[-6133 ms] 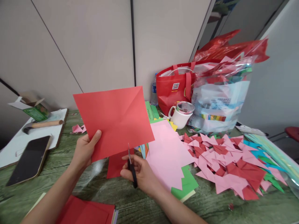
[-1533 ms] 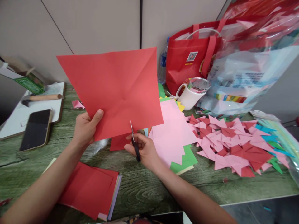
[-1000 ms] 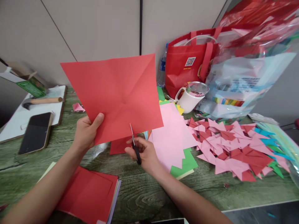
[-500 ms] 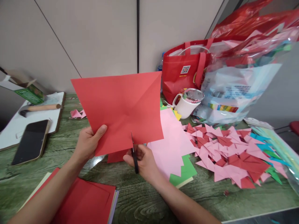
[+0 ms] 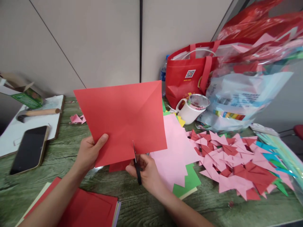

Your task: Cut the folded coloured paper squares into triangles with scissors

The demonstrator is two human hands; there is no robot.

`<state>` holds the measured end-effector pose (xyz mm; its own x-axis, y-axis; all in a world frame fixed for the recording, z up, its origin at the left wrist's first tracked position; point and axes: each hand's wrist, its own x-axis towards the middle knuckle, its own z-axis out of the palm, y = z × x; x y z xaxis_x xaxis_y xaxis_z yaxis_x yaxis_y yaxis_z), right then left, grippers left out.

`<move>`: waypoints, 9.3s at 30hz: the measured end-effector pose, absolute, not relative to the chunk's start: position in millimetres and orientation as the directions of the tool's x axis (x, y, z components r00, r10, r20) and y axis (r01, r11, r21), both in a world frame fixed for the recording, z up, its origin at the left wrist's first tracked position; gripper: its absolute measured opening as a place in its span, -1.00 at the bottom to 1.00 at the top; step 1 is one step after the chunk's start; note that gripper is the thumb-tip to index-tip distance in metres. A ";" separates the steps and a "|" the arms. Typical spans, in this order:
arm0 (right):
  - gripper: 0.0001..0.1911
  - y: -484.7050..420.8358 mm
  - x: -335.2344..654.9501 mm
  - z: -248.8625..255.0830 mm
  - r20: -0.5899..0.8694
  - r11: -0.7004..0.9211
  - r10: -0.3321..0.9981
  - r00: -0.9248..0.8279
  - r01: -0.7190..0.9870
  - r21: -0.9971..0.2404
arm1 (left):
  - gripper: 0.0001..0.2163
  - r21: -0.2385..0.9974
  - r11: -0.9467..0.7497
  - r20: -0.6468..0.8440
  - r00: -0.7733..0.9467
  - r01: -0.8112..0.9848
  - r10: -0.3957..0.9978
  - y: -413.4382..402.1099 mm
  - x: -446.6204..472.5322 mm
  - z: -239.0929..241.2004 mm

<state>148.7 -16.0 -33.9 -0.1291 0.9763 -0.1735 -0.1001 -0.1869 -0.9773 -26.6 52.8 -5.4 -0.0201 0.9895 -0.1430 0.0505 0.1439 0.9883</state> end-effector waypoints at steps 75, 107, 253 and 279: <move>-0.72 -13.2 146.8 -31.0 -0.260 -0.257 0.965 0.014 -0.110 -0.960 | -0.71 0.973 0.147 -0.165 0.090 0.179 0.982 43.2 -19.3 0.7; -0.86 -15.6 144.0 -20.4 -0.265 -0.253 0.960 0.085 -0.131 -0.959 | -0.75 0.984 0.122 -0.132 0.073 0.129 0.989 36.0 -15.8 9.7; -0.68 -15.5 143.8 -32.3 0.015 0.018 1.000 0.013 -0.301 -0.953 | -0.72 0.956 0.208 -0.263 0.293 0.206 0.919 27.0 -15.7 38.6; -0.74 -16.7 142.3 -32.9 -0.031 -0.018 0.999 0.035 -0.337 -0.941 | -0.74 0.957 0.156 -0.227 0.299 0.245 0.927 25.1 -14.9 37.9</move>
<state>142.3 -16.7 -32.9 0.0347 0.9989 -0.0311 -0.3374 -0.0176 -0.9412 -14.9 25.1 37.9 0.2987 0.9269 -0.2272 0.2445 0.1558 0.9571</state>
